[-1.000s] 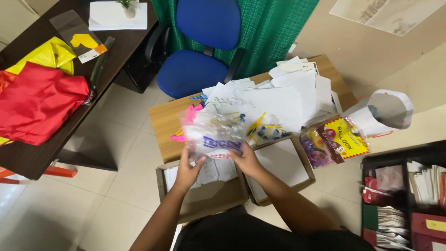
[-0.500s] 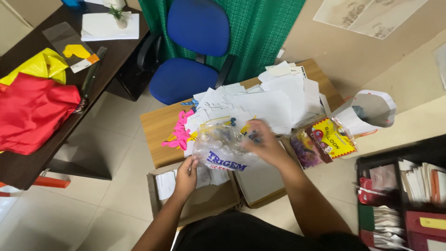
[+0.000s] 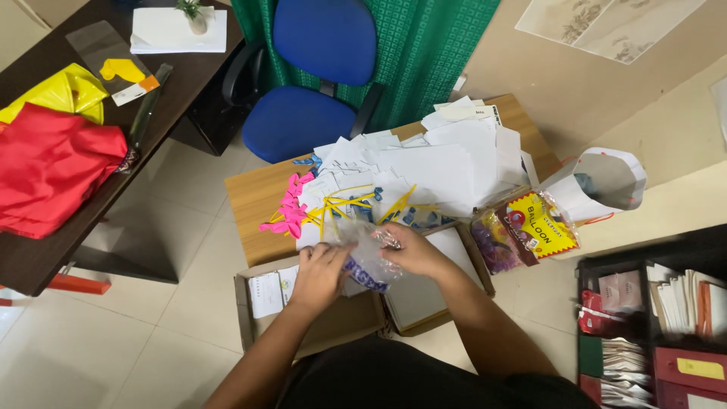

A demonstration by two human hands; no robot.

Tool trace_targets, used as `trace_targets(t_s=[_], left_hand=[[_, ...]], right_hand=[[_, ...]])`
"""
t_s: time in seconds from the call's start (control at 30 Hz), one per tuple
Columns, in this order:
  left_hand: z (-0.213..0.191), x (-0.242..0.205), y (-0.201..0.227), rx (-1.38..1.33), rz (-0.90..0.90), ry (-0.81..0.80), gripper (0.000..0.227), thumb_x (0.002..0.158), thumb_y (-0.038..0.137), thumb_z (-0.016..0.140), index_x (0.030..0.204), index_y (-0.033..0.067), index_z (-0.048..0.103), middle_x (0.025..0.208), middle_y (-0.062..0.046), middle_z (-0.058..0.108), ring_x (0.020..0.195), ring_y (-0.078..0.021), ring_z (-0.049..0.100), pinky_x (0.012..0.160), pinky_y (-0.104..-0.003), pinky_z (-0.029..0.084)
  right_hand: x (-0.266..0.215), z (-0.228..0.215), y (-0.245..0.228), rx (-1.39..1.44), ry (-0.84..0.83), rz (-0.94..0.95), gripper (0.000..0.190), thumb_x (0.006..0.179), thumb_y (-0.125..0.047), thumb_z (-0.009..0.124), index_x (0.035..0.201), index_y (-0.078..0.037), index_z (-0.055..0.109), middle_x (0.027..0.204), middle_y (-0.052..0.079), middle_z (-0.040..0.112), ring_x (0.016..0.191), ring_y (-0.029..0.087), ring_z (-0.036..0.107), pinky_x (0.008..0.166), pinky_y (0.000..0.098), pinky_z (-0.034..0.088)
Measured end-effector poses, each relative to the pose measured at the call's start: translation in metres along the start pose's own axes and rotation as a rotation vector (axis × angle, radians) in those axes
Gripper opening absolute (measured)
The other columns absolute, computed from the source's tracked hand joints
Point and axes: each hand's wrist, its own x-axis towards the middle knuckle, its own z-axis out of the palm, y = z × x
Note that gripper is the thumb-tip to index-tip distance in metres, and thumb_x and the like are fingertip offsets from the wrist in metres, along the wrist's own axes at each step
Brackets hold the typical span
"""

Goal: Sorting through papers, folders, and various office supplies on a desk.

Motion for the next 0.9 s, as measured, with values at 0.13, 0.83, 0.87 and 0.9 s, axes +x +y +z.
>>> trace_targets(t_s=[0.13,0.83,0.87,0.9], left_hand=[[0.013,-0.007,-0.003,0.324,-0.039,-0.241,0.027,0.089,0.015,0.07,0.112,0.0281,0.071,0.113,0.003,0.064,0.116,-0.0226,0.056,0.098,-0.046,0.04],[-0.037,-0.005,0.015,0.092,0.199,0.125,0.019,0.07,0.013,0.074,0.083,0.0252,0.078,0.15,-0.005,0.052,0.129,-0.0314,0.049,0.104,-0.053,0.036],[-0.042,-0.009,0.019,0.036,0.21,0.105,0.014,0.073,0.017,0.077,0.085,0.0238,0.078,0.151,-0.005,0.051,0.13,-0.0317,0.048,0.107,-0.055,0.034],[-0.048,-0.012,0.022,-0.016,0.219,0.086,0.011,0.076,0.021,0.08,0.086,0.0224,0.077,0.151,-0.005,0.051,0.131,-0.032,0.046,0.11,-0.056,0.032]], right_hand=[[0.001,-0.011,0.004,-0.188,0.215,0.067,0.034,0.087,-0.001,0.068,0.119,-0.012,0.065,0.092,0.003,0.067,0.066,0.01,0.061,0.056,0.0265,0.052],[-0.018,-0.039,-0.014,-0.331,0.512,-0.109,0.024,0.09,-0.001,0.067,0.112,-0.009,0.069,0.086,0.006,0.068,0.068,0.012,0.064,0.06,0.0275,0.052],[-0.024,-0.038,-0.03,-0.347,0.589,-0.068,0.024,0.09,-0.002,0.065,0.113,-0.01,0.069,0.086,0.007,0.068,0.067,0.013,0.064,0.06,0.029,0.051],[-0.027,-0.036,-0.046,-0.363,0.663,-0.03,0.024,0.091,-0.003,0.064,0.114,-0.011,0.068,0.085,0.007,0.069,0.067,0.015,0.064,0.061,0.0306,0.051]])
